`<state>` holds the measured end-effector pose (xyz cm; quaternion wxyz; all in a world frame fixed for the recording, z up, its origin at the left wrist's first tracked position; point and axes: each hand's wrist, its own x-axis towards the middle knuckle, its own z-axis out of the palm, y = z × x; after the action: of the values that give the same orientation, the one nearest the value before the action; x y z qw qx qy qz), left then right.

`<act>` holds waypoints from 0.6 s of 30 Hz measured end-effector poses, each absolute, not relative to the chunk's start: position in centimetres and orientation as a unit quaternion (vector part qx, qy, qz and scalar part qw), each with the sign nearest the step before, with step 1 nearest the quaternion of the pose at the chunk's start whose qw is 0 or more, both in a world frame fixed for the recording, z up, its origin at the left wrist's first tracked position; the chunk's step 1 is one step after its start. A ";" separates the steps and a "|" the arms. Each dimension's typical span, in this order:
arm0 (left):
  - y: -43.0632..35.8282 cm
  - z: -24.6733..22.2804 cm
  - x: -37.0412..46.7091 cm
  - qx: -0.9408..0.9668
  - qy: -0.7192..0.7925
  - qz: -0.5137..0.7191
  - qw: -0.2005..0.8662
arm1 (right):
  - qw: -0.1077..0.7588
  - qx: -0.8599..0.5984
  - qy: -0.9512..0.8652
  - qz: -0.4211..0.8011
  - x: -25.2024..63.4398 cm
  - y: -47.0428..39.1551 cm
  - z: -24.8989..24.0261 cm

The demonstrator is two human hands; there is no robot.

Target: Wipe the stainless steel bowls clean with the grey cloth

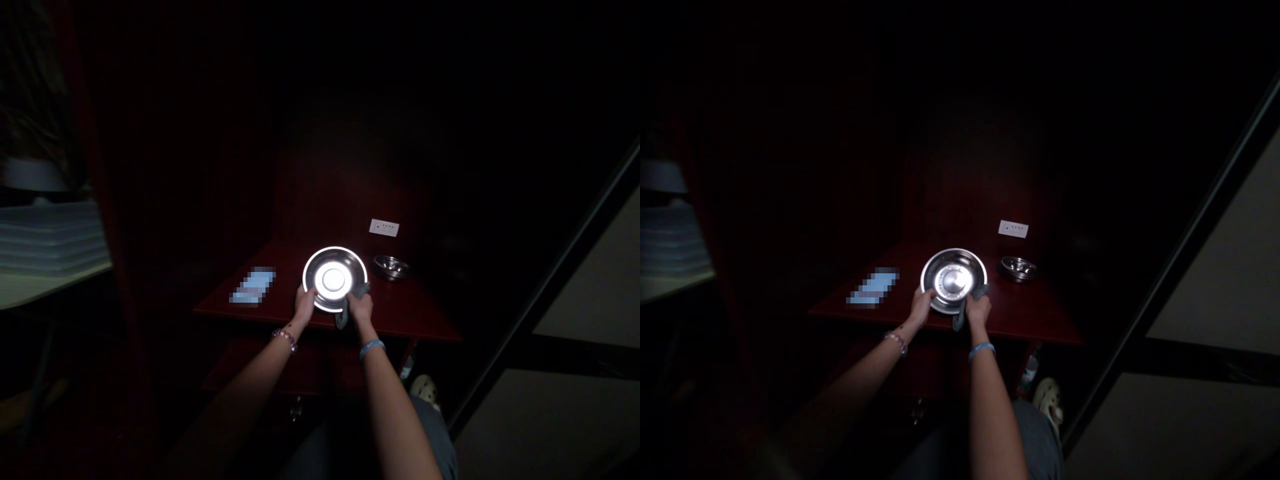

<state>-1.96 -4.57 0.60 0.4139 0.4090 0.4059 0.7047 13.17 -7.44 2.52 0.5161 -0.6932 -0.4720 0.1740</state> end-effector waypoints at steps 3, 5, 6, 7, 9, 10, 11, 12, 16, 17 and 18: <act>-5.0 0.8 -2.0 0.426 0.415 0.688 0.416 | 0.498 -0.717 -0.464 0.152 13.9 -7.8 3.0; -5.0 0.8 -2.0 0.436 0.417 0.676 0.423 | 0.504 -0.718 -0.463 0.128 14.2 -8.0 3.3; -5.0 0.8 -2.0 0.440 0.416 0.670 0.429 | 0.509 -0.717 -0.461 0.117 14.3 -8.1 3.4; -5.0 0.7 -2.0 0.443 0.414 0.666 0.434 | 0.513 -0.717 -0.459 0.109 14.4 -8.2 3.5; -4.8 0.6 -1.9 0.448 0.409 0.661 0.441 | 0.516 -0.718 -0.455 0.100 14.5 -8.4 3.7; -4.8 0.6 -1.9 0.450 0.407 0.660 0.443 | 0.515 -0.720 -0.455 0.096 14.6 -8.4 3.7; -4.8 0.5 -1.9 0.450 0.406 0.661 0.443 | 0.513 -0.721 -0.456 0.092 14.6 -8.5 3.8; -4.7 0.5 -1.9 0.449 0.405 0.662 0.442 | 0.511 -0.722 -0.458 0.089 14.7 -8.5 3.8; -4.4 0.2 -1.9 0.438 0.406 0.665 0.449 | 0.507 -0.719 -0.467 0.089 14.7 -8.7 3.9; -4.2 0.1 -1.9 0.434 0.407 0.665 0.451 | 0.505 -0.720 -0.467 0.090 14.6 -8.8 4.0; -4.1 0.0 -1.8 0.430 0.409 0.666 0.452 | 0.504 -0.720 -0.468 0.090 14.5 -8.8 4.1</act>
<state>-1.85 -4.09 0.03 0.4515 0.4298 0.4090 0.6664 14.51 -8.82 4.07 0.5041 -0.7202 -0.4681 0.0899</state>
